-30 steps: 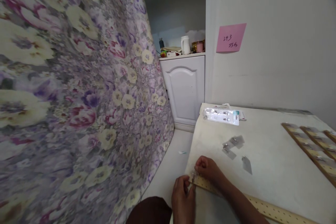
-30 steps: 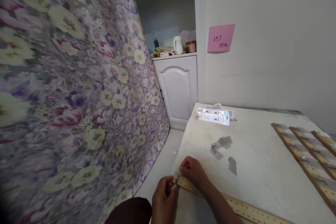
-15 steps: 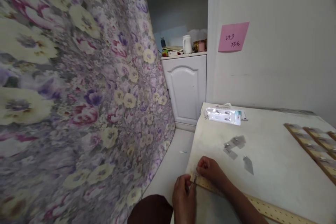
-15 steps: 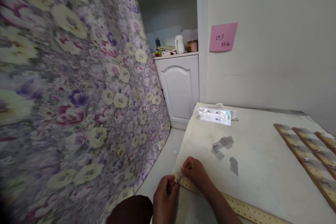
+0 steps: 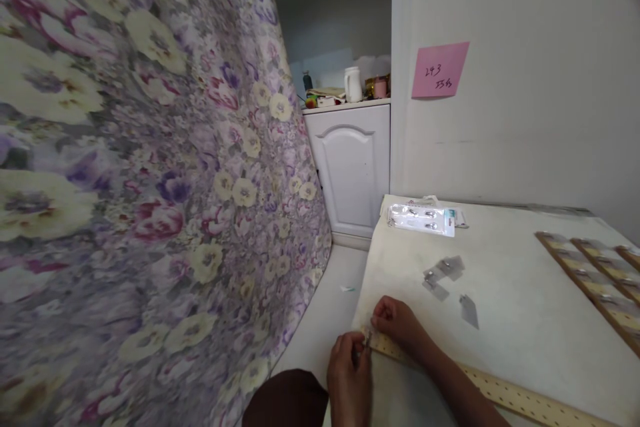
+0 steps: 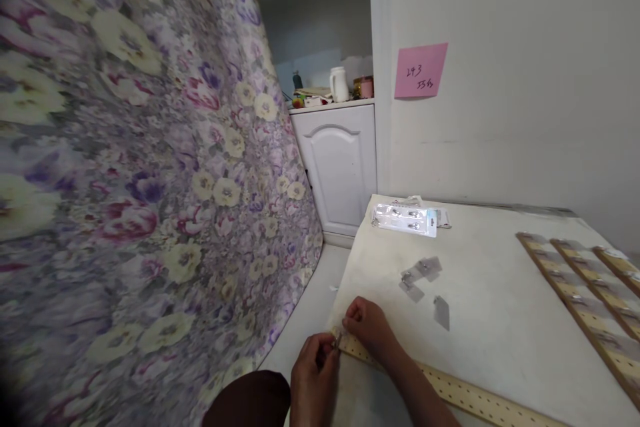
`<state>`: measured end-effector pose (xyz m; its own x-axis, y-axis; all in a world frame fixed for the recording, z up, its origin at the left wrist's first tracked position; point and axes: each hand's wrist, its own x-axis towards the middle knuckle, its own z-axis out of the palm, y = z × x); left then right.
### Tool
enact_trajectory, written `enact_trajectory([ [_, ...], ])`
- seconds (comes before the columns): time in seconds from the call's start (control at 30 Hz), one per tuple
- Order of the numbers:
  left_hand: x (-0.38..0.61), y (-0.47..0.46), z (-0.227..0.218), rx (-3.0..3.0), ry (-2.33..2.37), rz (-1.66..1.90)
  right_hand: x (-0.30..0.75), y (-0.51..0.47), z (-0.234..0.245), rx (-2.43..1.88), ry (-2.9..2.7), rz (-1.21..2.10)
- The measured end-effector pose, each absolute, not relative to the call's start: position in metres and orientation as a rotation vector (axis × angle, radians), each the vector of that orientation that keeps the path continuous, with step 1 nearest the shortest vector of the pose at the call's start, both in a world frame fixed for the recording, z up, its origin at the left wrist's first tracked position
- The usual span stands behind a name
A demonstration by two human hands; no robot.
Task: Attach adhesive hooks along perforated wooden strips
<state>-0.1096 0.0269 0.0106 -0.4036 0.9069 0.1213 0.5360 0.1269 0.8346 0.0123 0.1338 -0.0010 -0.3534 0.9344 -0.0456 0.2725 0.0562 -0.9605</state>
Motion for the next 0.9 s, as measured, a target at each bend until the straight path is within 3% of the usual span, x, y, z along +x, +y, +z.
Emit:
enact_trajectory([
  [0.9,-0.1100,0.0270,0.0184,1.390,1.968,1.182,0.0103,0.1312,-0.0071,-1.244,-1.724,1.313],
])
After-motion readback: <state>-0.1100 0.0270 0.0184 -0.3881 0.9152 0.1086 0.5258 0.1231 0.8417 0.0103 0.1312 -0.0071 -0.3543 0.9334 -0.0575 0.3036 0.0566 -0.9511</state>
